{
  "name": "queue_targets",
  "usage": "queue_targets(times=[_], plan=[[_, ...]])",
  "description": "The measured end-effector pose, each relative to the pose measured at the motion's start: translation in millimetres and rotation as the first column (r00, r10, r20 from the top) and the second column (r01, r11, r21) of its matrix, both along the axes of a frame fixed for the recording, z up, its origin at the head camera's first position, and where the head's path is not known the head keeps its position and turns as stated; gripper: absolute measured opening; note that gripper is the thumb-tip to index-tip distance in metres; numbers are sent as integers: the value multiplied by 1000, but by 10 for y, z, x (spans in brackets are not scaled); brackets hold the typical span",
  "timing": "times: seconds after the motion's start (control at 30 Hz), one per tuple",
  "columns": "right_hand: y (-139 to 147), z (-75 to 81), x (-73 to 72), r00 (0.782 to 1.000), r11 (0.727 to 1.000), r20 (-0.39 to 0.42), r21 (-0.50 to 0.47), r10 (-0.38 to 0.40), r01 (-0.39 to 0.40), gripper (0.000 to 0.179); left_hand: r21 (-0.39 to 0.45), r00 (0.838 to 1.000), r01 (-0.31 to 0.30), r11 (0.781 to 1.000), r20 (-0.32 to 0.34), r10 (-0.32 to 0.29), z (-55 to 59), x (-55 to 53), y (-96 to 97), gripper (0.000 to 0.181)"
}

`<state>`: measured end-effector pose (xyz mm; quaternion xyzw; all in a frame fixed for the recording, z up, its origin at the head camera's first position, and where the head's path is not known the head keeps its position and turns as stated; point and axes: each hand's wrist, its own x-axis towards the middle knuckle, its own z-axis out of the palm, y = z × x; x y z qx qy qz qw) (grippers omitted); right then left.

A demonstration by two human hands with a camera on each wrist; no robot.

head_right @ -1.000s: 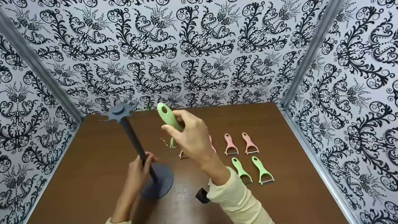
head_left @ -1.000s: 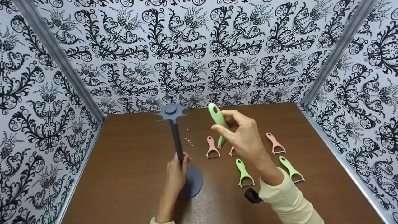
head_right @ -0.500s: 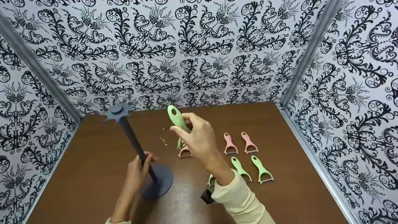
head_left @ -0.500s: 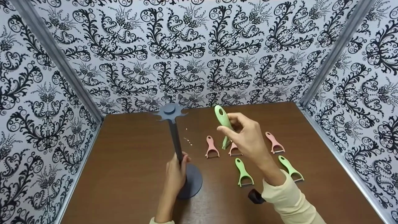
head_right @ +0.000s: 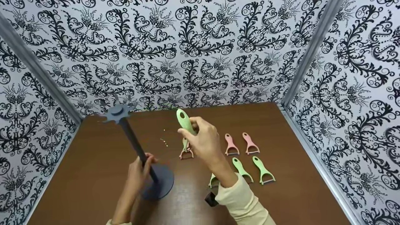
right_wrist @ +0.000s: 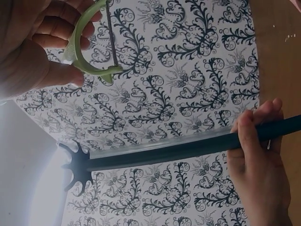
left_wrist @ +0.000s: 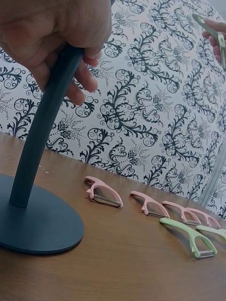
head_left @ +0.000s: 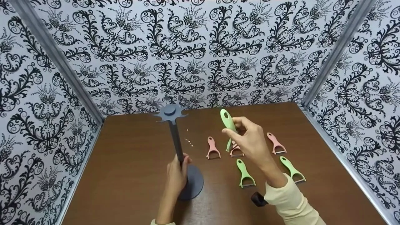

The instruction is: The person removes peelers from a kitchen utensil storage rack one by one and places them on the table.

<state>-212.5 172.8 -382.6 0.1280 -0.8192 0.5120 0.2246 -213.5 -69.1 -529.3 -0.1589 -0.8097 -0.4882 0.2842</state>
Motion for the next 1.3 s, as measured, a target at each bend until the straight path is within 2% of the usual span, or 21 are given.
queue_targets(times=[0.3, 0.63, 0.87, 1.03, 1.3], plan=[[39, -94, -25, 999, 998, 16, 54, -45, 44, 29, 12, 997, 22, 1000, -71, -22, -32, -20, 2, 7], [66, -329, -102, 994, 993, 75, 86, -84, 78, 30, 30, 997, 29, 999, -74, -27, -32, -17, 15, 7], [70, -531, -164, 989, 991, 116, 106, -94, 82, 27, 29, 998, 10, 1000, -54, -8, -28, -1, 22, 7], [59, -659, -178, 987, 982, 119, 164, -110, 90, 26, 28, 998, 13, 1000, -57, -12, -28, -7, 21, 6], [20, -833, -171, 972, 971, 200, 228, -120, 73, 23, 12, 999, 19, 1000, -42, -18, -19, 14, 7, 5]])
